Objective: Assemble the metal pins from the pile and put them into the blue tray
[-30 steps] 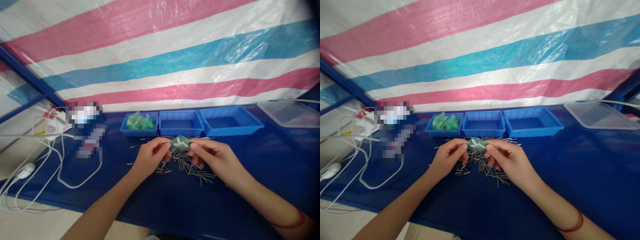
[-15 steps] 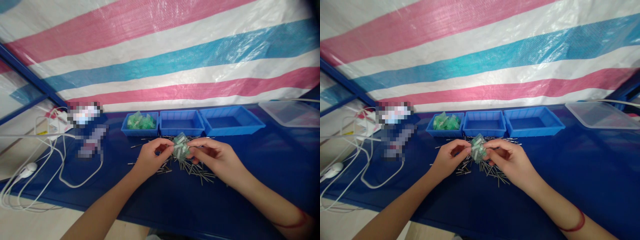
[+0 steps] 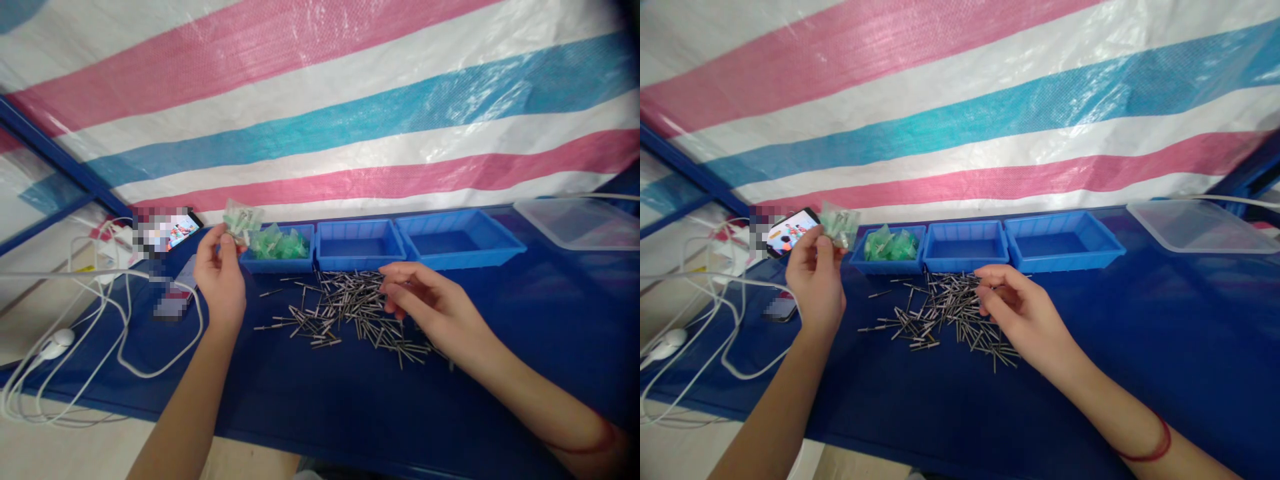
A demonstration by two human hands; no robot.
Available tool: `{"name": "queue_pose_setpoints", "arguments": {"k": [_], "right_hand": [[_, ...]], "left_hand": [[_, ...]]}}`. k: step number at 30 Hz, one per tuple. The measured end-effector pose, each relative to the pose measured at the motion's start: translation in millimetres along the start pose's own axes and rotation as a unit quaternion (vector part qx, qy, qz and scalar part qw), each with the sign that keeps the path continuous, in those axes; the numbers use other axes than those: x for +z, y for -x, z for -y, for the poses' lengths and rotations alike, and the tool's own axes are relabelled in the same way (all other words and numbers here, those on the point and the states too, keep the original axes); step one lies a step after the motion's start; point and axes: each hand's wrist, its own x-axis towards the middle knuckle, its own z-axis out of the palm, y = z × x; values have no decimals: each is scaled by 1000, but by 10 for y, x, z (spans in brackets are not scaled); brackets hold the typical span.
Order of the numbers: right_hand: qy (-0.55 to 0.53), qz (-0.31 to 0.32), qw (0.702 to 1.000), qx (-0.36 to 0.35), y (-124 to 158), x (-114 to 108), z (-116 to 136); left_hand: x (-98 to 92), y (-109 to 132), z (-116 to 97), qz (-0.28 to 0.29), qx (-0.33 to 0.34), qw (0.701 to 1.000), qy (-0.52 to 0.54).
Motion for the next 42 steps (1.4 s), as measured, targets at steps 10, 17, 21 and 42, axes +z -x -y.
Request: {"name": "queue_pose_setpoints", "arguments": {"k": [10,17,21,42], "right_hand": [[-2,3,1000,4,13,24,15],[-4,19,1000,16,16,29,-6],[0,21,1000,20,17,27,-7],[40,57,997,18,33,40,-22]], "left_hand": [[77,-13,61,146,154,952,-220],[231,168,19,314,305,848,-300],[250,217,-2,297,301,863,-277],[243,237,11,328,245,840,-357]]}}
